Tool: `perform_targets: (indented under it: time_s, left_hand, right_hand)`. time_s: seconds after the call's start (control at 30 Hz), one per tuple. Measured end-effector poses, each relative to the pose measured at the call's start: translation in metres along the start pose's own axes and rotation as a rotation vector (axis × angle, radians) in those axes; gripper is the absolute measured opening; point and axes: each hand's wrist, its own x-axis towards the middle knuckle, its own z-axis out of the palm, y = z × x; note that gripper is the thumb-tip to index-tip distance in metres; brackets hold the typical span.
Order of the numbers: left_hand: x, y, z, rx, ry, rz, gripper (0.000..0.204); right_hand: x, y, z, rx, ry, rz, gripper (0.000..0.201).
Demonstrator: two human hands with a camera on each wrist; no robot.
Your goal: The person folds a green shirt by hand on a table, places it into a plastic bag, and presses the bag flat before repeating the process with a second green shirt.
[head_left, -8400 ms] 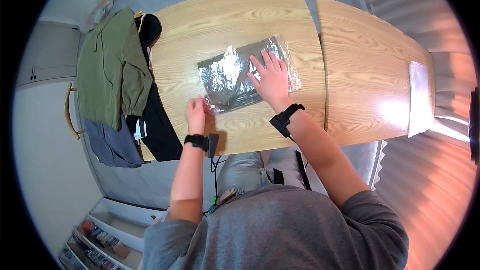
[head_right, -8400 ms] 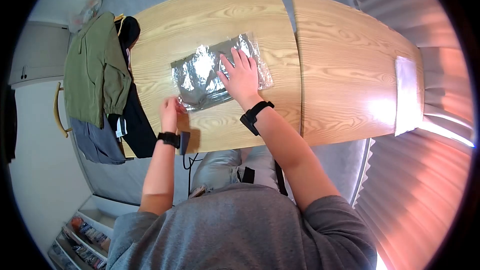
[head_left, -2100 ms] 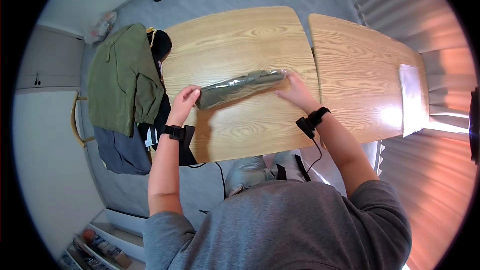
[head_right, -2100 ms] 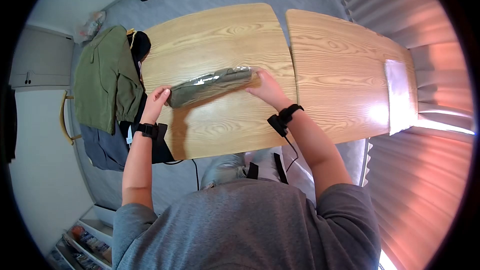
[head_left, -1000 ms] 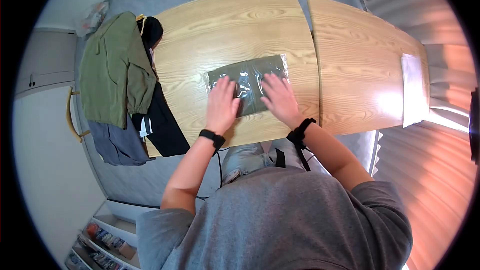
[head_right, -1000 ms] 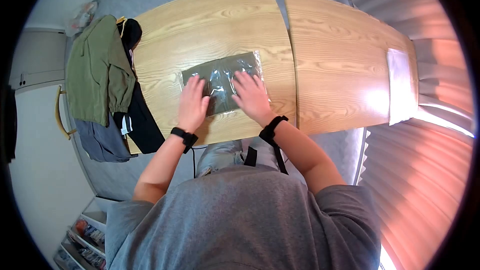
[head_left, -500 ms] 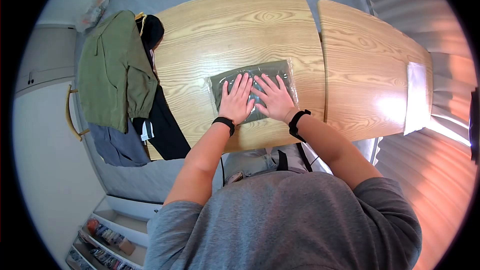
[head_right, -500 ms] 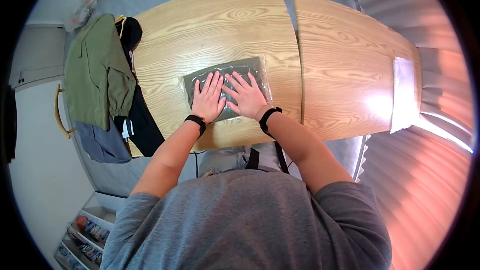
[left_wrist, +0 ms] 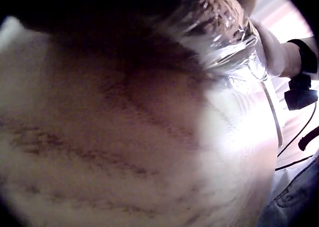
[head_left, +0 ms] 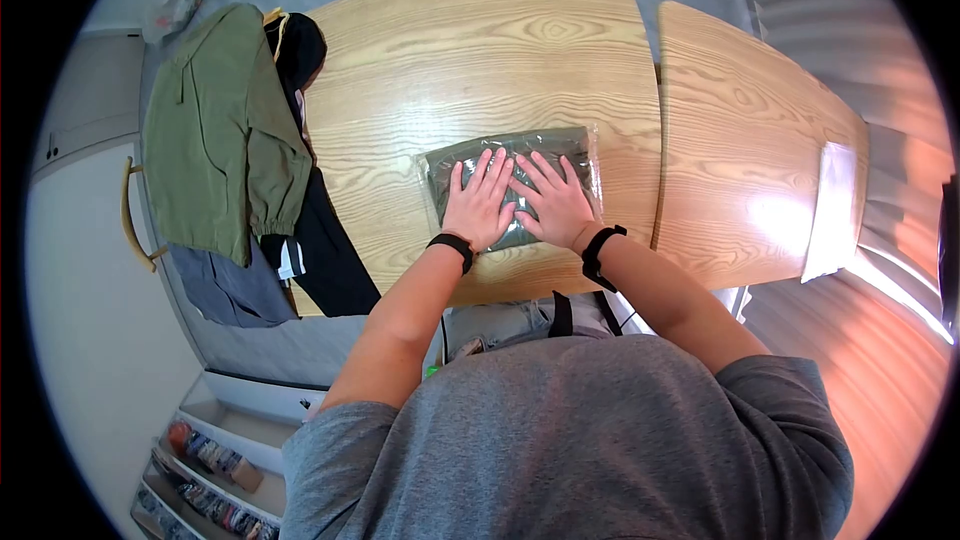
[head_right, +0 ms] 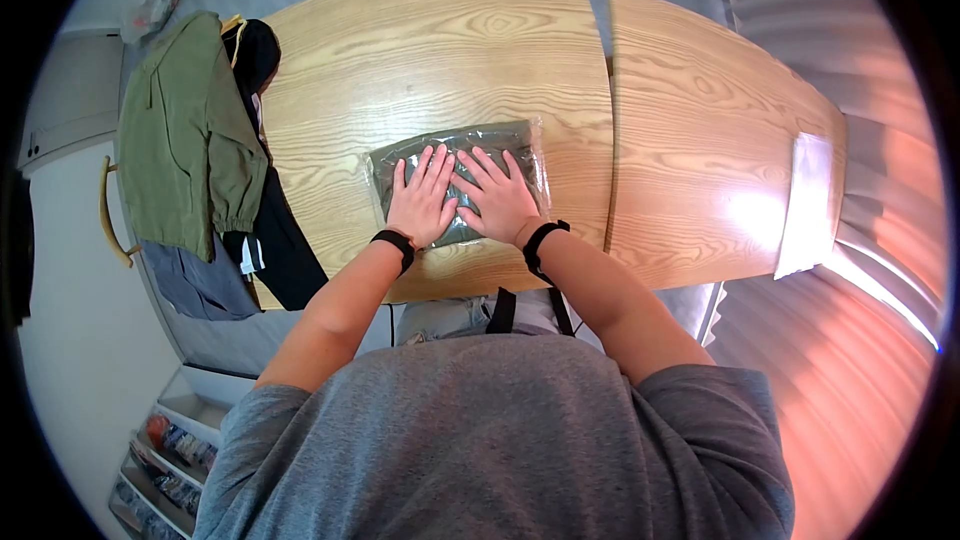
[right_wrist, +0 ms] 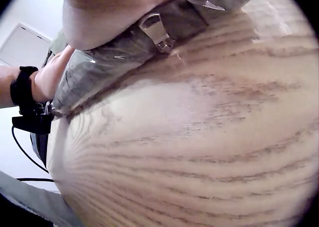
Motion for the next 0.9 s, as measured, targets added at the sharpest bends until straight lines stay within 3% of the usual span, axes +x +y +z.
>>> perform_targets:
  time_s: [0.2, 0.4, 0.53, 0.7, 0.9]
  left_hand:
    - [0.001, 0.000, 0.001, 0.056, -0.019, 0.003, 0.067]
    - [-0.003, -0.008, -0.008, -0.180, 0.047, 0.046, 0.059]
    - [-0.014, -0.001, -0.032, -0.058, 0.099, 0.119, 0.058]
    - [-0.018, 0.000, -0.013, -0.022, 0.063, -0.013, 0.062]
    - [-0.015, -0.003, -0.009, -0.015, -0.005, -0.031, 0.066]
  right_hand:
    - [0.001, -0.001, 0.001, -0.031, 0.002, 0.005, 0.054]
    - [-0.001, -0.002, -0.004, -0.059, 0.049, -0.022, 0.050]
    - [-0.003, -0.010, -0.017, -0.095, 0.055, 0.031, 0.053]
    - [-0.002, -0.004, -0.009, -0.040, 0.111, 0.013, 0.054]
    - [0.001, 0.000, -0.004, -0.037, 0.059, 0.022, 0.057]
